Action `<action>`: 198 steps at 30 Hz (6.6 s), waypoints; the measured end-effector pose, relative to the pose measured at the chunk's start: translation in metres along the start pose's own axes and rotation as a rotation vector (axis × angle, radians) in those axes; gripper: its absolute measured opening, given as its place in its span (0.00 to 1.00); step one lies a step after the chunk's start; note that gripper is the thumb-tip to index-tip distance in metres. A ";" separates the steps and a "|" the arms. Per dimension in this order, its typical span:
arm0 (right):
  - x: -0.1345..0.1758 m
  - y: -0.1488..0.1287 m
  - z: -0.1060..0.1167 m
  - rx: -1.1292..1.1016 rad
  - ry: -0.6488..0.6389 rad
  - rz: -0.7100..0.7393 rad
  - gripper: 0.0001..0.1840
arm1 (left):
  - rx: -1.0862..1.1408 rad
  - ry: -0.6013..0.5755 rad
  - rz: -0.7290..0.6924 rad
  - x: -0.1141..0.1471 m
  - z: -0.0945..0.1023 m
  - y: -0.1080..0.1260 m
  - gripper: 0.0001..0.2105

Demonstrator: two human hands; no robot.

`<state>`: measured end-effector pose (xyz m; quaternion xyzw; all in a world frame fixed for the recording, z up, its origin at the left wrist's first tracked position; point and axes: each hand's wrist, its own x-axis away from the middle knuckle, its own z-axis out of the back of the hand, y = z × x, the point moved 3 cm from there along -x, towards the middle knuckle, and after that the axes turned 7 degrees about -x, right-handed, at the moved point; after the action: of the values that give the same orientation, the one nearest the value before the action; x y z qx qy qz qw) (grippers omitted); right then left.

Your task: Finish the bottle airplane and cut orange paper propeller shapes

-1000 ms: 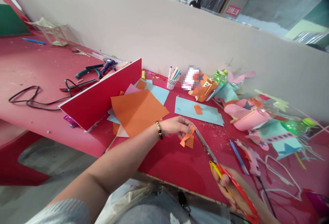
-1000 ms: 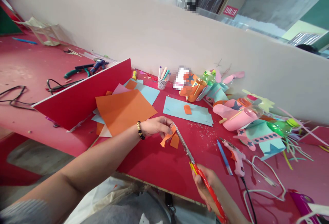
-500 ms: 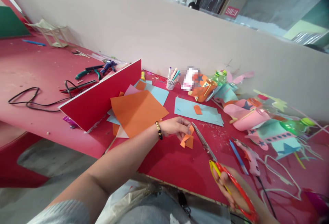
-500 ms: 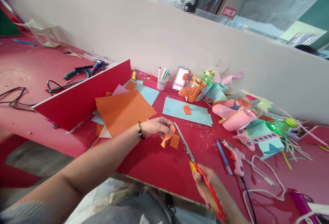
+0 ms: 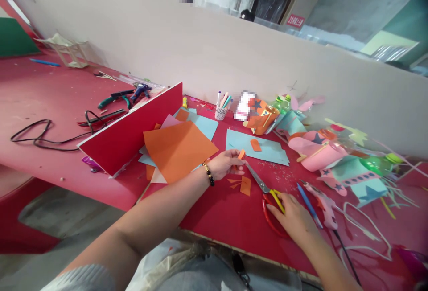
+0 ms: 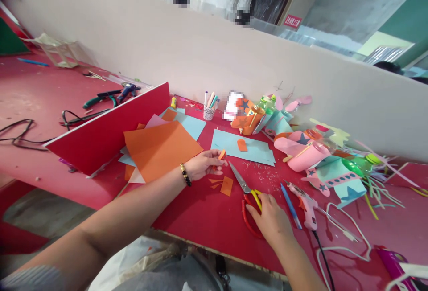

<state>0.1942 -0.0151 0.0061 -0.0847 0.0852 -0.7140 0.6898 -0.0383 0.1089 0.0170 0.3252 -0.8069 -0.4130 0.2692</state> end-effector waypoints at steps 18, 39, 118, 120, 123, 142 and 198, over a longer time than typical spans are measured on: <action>-0.092 -0.090 0.008 -1.449 -0.055 -0.086 0.13 | -0.301 -0.071 -0.045 0.005 -0.011 -0.003 0.23; -0.092 -0.066 -0.003 -1.781 -0.123 -0.227 0.12 | -0.244 -0.073 0.072 -0.002 -0.004 -0.011 0.19; -0.094 -0.048 0.016 -1.447 0.320 -0.038 0.14 | -0.506 0.098 -0.023 -0.004 0.012 0.003 0.16; -0.095 -0.043 0.018 -1.476 0.349 -0.053 0.13 | -0.505 0.110 -0.035 -0.004 0.012 0.004 0.15; -0.097 -0.039 0.018 -1.512 0.374 -0.065 0.13 | -0.469 0.142 -0.057 -0.005 0.015 0.007 0.15; -0.095 -0.039 0.017 -1.506 0.115 0.016 0.13 | -0.450 0.225 -0.141 0.003 0.017 0.027 0.17; -0.083 -0.082 -0.001 -1.232 -0.053 0.138 0.15 | -0.228 0.268 -0.127 0.000 -0.005 -0.005 0.16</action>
<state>0.1174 0.0711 0.0248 -0.4792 0.4698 -0.4851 0.5606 -0.0328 0.1044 0.0159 0.3950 -0.6896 -0.4709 0.3830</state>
